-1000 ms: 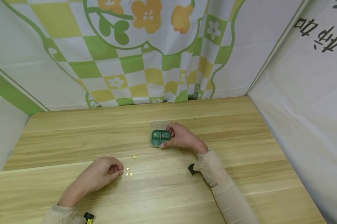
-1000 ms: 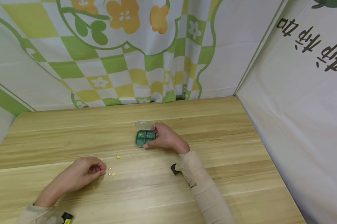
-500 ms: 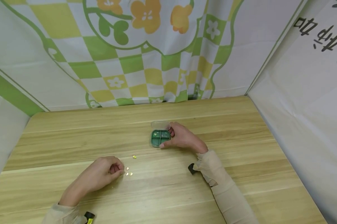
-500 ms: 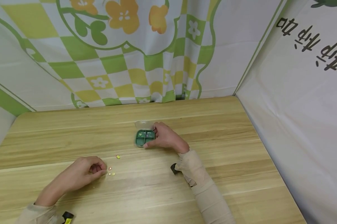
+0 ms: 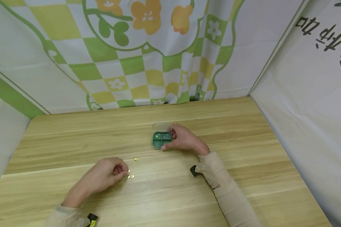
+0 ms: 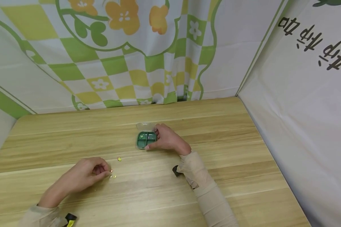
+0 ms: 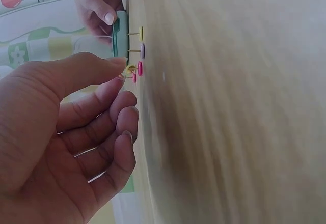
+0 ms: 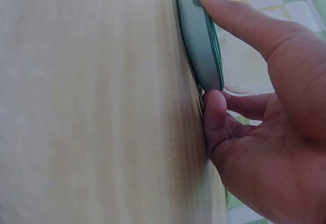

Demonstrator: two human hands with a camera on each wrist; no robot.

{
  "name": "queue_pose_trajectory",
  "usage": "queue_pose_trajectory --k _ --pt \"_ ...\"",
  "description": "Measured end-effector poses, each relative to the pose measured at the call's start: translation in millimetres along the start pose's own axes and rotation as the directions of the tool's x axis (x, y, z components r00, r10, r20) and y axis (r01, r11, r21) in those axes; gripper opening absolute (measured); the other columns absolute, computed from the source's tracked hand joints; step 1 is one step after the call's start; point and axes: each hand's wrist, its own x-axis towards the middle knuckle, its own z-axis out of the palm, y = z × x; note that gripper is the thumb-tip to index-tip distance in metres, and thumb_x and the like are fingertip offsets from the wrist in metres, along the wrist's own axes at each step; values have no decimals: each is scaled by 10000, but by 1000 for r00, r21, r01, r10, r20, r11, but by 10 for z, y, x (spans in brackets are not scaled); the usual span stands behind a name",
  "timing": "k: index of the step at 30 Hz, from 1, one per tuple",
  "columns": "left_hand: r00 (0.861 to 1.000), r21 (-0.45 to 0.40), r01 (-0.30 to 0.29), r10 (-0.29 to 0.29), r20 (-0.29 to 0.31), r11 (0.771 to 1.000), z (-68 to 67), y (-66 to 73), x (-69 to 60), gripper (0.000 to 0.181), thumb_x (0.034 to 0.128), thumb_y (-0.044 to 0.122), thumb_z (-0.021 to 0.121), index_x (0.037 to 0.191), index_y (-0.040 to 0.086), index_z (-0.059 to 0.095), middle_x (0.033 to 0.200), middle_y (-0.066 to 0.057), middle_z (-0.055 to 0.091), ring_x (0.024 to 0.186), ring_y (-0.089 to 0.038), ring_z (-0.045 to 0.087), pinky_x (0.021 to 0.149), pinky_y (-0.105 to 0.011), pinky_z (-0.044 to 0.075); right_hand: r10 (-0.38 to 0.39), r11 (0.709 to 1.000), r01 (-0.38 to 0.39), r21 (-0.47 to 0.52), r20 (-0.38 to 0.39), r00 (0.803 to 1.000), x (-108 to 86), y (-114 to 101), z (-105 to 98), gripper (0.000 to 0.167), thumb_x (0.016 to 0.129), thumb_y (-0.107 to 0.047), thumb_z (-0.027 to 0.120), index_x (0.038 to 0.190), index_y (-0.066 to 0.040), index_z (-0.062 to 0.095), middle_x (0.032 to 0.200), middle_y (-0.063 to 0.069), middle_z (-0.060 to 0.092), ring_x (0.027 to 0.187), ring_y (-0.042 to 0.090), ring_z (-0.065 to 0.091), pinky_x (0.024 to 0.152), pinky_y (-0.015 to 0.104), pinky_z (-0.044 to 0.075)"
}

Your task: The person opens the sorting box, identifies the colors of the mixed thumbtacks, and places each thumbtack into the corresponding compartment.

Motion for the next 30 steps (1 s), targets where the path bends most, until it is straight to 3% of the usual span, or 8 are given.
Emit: queue_pose_trajectory --k 9,17,21,30 --pt "1000 29 -3 2 4 1000 -21 46 101 130 938 177 789 870 233 693 763 147 602 698 32 510 633 -189 477 6 1000 -5 -27 2 1000 -6 -26 -4 606 760 -315 959 1181 -66 601 1077 80 620 934 179 572 815 281 497" --pt "996 77 -65 70 -63 995 -52 134 266 110 946 143 768 883 198 697 754 142 600 701 33 510 641 -197 477 1 1000 -1 -15 -1 1000 5 -24 -5 578 760 -296 959 1163 -77 607 1056 72 631 921 175 579 807 281 500" --pt "995 93 -72 78 -67 993 -47 179 357 86 963 143 750 911 187 697 773 135 612 710 24 520 657 -198 496 3 999 -4 -35 -5 1000 12 -24 -6 583 758 -316 959 1156 -83 604 1060 67 628 922 171 576 810 281 499" --pt "995 35 -90 91 -40 995 -6 258 635 38 1001 151 703 967 166 694 805 98 635 725 -16 533 665 -210 496 1 1000 -1 -30 -3 1000 14 -4 -10 589 758 -327 959 1163 -84 608 1049 67 625 918 178 565 798 294 490"
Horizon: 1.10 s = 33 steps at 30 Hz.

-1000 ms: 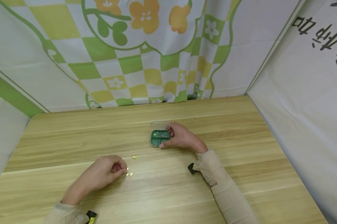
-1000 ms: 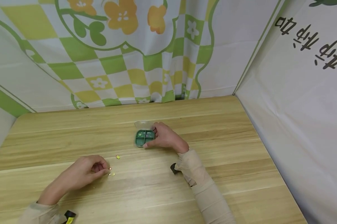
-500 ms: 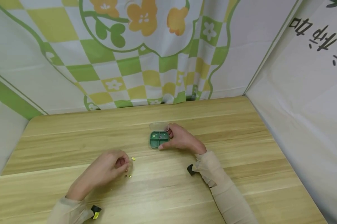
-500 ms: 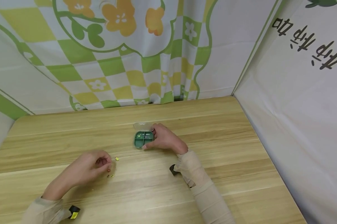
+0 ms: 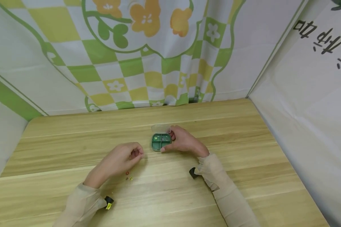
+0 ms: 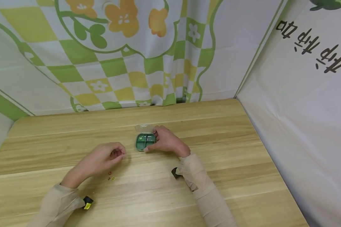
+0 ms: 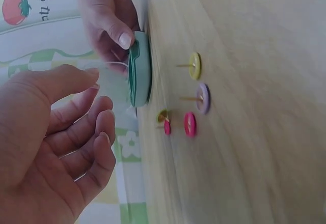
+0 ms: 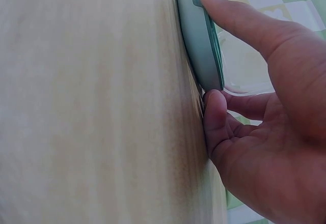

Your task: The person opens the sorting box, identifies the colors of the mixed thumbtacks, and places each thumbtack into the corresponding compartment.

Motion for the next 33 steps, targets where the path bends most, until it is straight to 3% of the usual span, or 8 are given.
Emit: queue_pose_trajectory --k 6,13,23,33 --pt "999 -29 -37 36 -13 999 45 32 140 39 1000 168 713 969 149 699 808 94 639 730 -21 540 666 -207 500 5 1000 -5 -4 3 1000 3 -5 10 592 763 -326 955 1181 -86 612 1065 69 638 936 182 584 816 300 501" --pt "1000 -79 -22 23 3 997 68 68 286 40 996 173 713 968 150 695 809 76 644 734 -43 556 663 -215 501 3 1000 -3 -10 2 1000 4 -6 8 579 767 -326 952 1169 -85 612 1071 73 634 941 187 589 816 297 507" --pt "1000 16 -23 23 -11 1000 103 141 582 105 997 234 723 972 137 693 815 50 665 718 -50 573 661 -227 493 -4 1000 4 -16 9 1000 11 7 11 530 780 -340 942 1122 -101 614 1047 63 617 907 182 562 781 284 481" --pt "998 78 -6 11 -58 997 190 117 731 137 1008 240 693 1027 105 703 781 38 660 644 -56 542 613 -249 467 -26 1000 26 -4 6 1000 20 15 19 525 789 -304 940 1146 -91 620 1066 72 633 895 167 584 767 264 497"
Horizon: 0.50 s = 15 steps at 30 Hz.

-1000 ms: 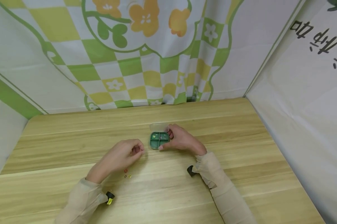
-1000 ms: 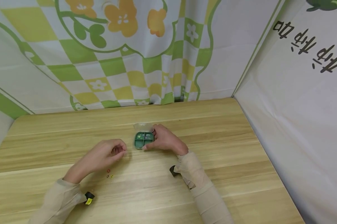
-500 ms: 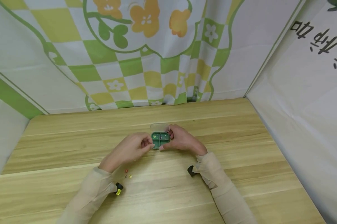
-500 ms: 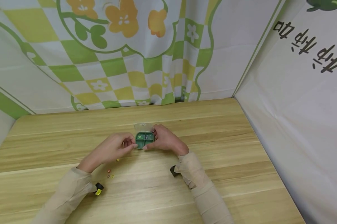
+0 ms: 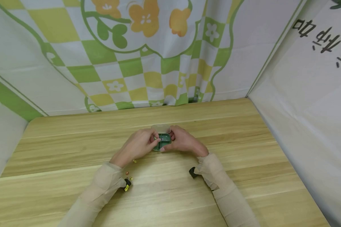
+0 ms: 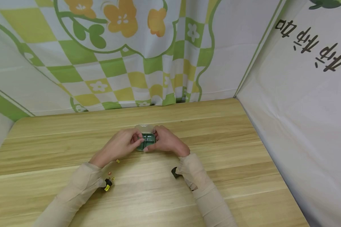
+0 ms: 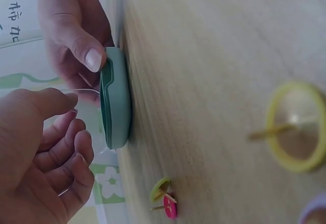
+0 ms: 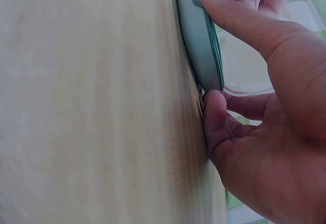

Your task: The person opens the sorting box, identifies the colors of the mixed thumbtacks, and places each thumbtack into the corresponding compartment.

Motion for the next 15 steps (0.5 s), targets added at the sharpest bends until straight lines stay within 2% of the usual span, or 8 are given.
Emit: queue_pose_trajectory --k 6,11,15 --pt "1000 36 6 -5 -13 999 25 6 51 149 1015 251 686 1026 103 695 741 49 635 615 -58 511 584 -237 433 -2 1000 2 0 6 1000 -3 -7 -13 526 789 -314 940 1142 -94 619 1040 68 634 868 160 578 749 261 492" --pt "999 116 -33 37 -28 993 50 59 86 162 1017 258 688 1037 99 711 676 68 629 561 -52 489 536 -237 403 -24 1000 24 20 8 1000 -6 -3 -20 496 786 -298 943 1115 -98 629 1017 73 644 842 153 578 733 254 492" --pt "997 149 -45 53 -51 988 90 99 108 155 1018 257 698 1036 105 726 728 43 681 576 -47 512 546 -236 426 -35 999 35 2 12 999 -9 -7 -19 476 796 -312 937 1111 -123 633 1004 66 629 822 153 541 717 253 460"
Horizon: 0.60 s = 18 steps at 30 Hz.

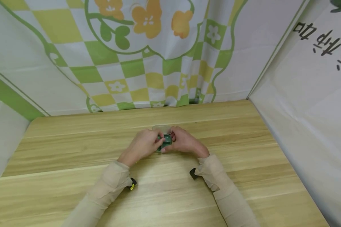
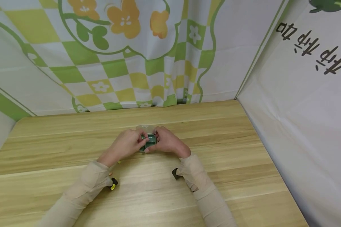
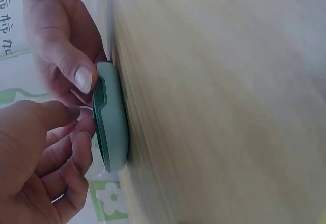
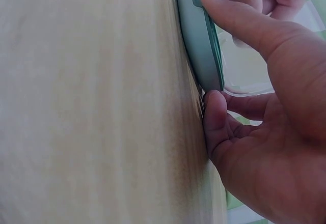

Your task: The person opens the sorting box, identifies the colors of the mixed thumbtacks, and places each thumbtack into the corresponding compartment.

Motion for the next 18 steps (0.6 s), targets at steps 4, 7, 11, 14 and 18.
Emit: queue_pose_trajectory --k 4,7,11,14,18 --pt "999 -9 30 -30 -19 999 26 44 20 154 1019 254 703 1026 103 733 765 13 713 574 -50 526 533 -232 429 -7 1000 7 -14 1 1000 4 2 7 473 802 -329 932 1118 -138 637 995 60 617 822 152 520 712 255 439" --pt "999 -2 40 -40 -29 999 39 68 32 148 1017 251 708 1017 105 731 738 14 701 557 -55 513 516 -231 411 -18 1000 18 -16 0 1000 7 4 8 462 803 -319 932 1117 -140 644 990 63 619 825 152 517 717 253 437" --pt "999 9 30 -29 -46 1000 47 83 43 142 1009 240 719 1008 98 726 716 11 683 551 -65 498 510 -238 402 -22 1000 22 -16 1 1000 3 3 2 460 799 -302 936 1128 -145 656 1003 62 635 849 150 544 746 248 460" --pt "998 17 20 -19 -58 1000 49 83 49 147 1007 238 722 1008 91 728 729 -1 688 555 -71 495 511 -246 408 -19 1000 19 -12 4 1000 3 2 -2 475 794 -301 939 1149 -145 663 1024 58 652 877 147 578 776 245 489" --pt "998 22 20 -19 -55 1000 53 81 65 152 1012 244 715 1008 93 733 761 -16 706 566 -79 502 516 -254 414 -21 1000 21 -12 4 1000 7 5 -8 484 789 -297 942 1161 -145 673 1042 58 664 902 152 597 799 251 503"
